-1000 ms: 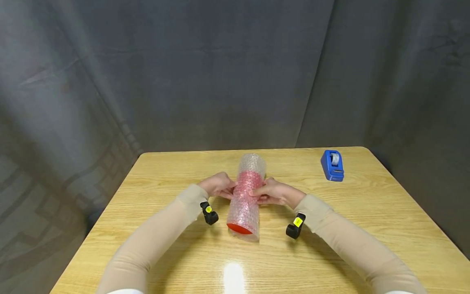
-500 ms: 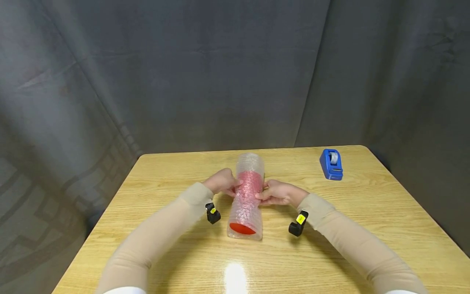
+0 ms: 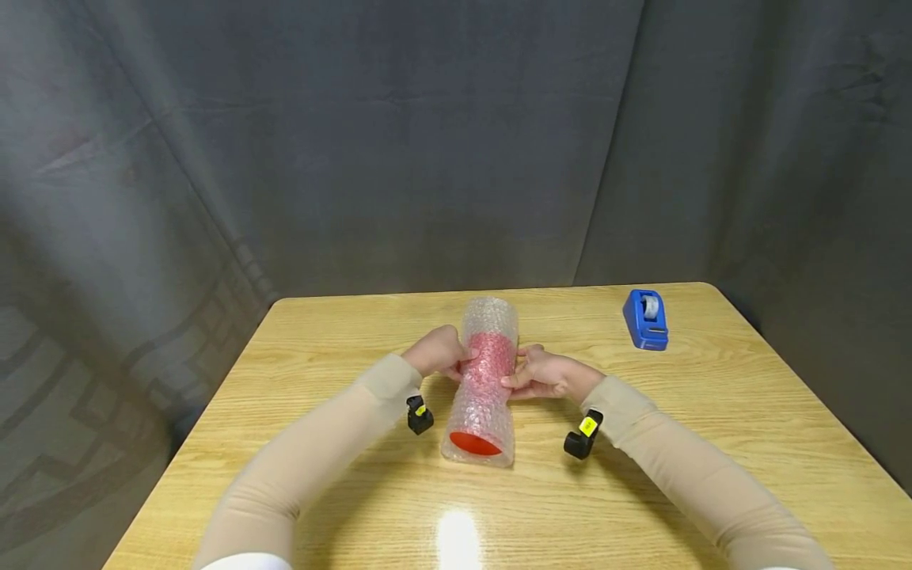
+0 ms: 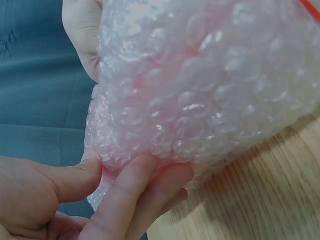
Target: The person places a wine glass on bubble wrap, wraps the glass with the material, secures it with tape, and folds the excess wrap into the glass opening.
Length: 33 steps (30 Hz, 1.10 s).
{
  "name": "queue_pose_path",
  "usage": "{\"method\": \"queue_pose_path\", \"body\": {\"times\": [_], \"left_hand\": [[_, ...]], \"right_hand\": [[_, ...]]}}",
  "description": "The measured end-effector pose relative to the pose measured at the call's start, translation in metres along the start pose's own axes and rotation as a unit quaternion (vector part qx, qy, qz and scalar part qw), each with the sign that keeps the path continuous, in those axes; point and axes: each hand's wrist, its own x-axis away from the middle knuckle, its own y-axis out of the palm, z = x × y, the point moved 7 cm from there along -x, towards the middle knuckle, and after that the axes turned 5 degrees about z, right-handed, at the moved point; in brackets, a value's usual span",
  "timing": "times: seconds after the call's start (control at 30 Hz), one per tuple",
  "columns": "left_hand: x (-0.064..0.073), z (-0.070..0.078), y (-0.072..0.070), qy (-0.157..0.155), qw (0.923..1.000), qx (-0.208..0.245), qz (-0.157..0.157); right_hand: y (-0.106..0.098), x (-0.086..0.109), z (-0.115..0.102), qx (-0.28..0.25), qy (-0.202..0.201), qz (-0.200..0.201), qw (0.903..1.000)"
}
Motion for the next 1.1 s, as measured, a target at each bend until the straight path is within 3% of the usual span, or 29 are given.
{"method": "queue_pose_path", "body": {"times": [0.07,0.17,0.3,0.37,0.73,0.9,1.1], "left_hand": [[0.000,0.000,0.000,0.000,1.0000,0.000,0.001],[0.000,-0.001,0.000,-0.001,1.0000,-0.004,0.002],[0.001,-0.001,-0.001,0.000,0.9998,-0.018,0.003],[0.001,-0.001,-0.001,0.000,0.9998,-0.019,0.003],[0.002,-0.001,0.000,0.007,1.0000,0.002,-0.002],[0.000,0.000,0.000,0.011,0.9999,0.010,-0.005],[0.002,-0.001,0.000,0.010,0.9999,0.005,-0.004]], "right_hand": [[-0.001,0.000,-0.001,0.008,-0.003,0.022,0.9997],[-0.001,0.001,-0.004,0.064,-0.019,0.037,0.9971],[0.002,0.003,-0.011,0.160,-0.052,0.063,0.9837],[0.005,0.005,-0.013,0.181,-0.062,0.069,0.9791],[0.017,0.012,-0.022,0.125,-0.058,-0.021,0.9902],[0.017,0.009,-0.022,0.127,-0.042,-0.002,0.9911],[0.022,0.007,-0.020,0.138,-0.066,0.023,0.9880]]}}
